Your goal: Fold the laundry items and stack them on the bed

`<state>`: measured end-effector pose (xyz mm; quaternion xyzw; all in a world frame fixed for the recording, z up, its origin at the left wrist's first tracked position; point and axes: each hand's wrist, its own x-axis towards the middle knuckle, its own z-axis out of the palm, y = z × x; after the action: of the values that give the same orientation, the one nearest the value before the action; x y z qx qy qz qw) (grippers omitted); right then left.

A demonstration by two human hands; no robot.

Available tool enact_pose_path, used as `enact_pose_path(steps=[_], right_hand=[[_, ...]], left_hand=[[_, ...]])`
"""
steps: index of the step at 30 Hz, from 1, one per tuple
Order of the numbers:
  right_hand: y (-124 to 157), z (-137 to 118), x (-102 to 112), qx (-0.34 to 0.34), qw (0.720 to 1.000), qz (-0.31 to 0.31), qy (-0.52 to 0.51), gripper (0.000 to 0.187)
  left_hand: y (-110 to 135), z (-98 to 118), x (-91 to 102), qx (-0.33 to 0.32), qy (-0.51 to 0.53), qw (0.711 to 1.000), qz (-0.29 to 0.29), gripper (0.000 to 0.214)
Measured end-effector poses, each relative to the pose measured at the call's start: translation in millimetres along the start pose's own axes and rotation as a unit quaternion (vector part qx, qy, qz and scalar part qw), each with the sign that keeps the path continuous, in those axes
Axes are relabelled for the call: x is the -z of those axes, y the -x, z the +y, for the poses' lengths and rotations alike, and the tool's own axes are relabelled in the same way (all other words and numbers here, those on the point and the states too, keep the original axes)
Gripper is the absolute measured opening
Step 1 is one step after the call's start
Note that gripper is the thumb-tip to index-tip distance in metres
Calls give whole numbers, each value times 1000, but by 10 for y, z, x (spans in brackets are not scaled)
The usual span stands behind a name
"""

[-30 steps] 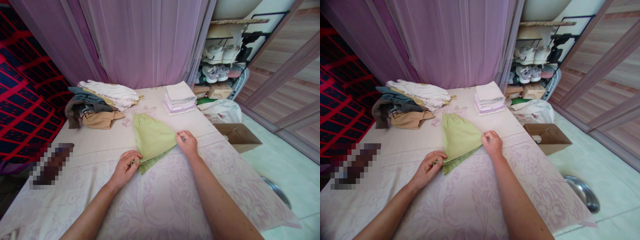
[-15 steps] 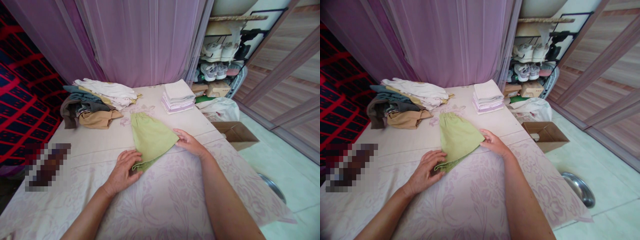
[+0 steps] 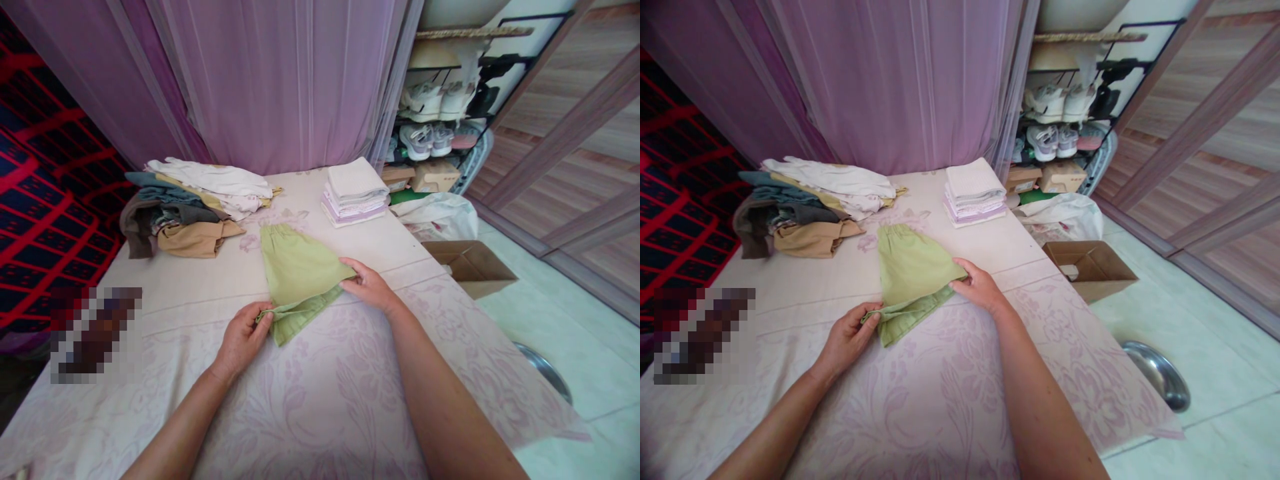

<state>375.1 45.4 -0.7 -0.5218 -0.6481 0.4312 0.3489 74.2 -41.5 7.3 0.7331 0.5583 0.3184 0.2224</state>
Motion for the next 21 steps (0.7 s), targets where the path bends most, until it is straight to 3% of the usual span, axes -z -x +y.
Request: enact_pose_path(steps=[2,4,6,9,11,14,21], right_hand=[[-16,20,-43,-6,997,47,59,53],[-43,38,-85,-9,992,89,86,50],[-75,52,-103,-5,992,109,55,51],[-112,82,-82,-6,991,136,8,53],[-121,111,-57,-19,984,171,43,52],[-111,144,-38,-29,969,203,135,51],[-67,79,-112,-29,938,187,290,51]], left_hand=[[14,-11,-10,37,0,999,6,26],[23,-15,-3,30,-25,999,26,27],[27,-3,14,-43,-62,997,25,30],[33,46,31,-175,-124,976,-31,39],[38,85,27,-212,-165,962,-51,41],[44,124,10,-216,-206,953,-51,36],[34,154,26,-208,-234,948,-62,24]])
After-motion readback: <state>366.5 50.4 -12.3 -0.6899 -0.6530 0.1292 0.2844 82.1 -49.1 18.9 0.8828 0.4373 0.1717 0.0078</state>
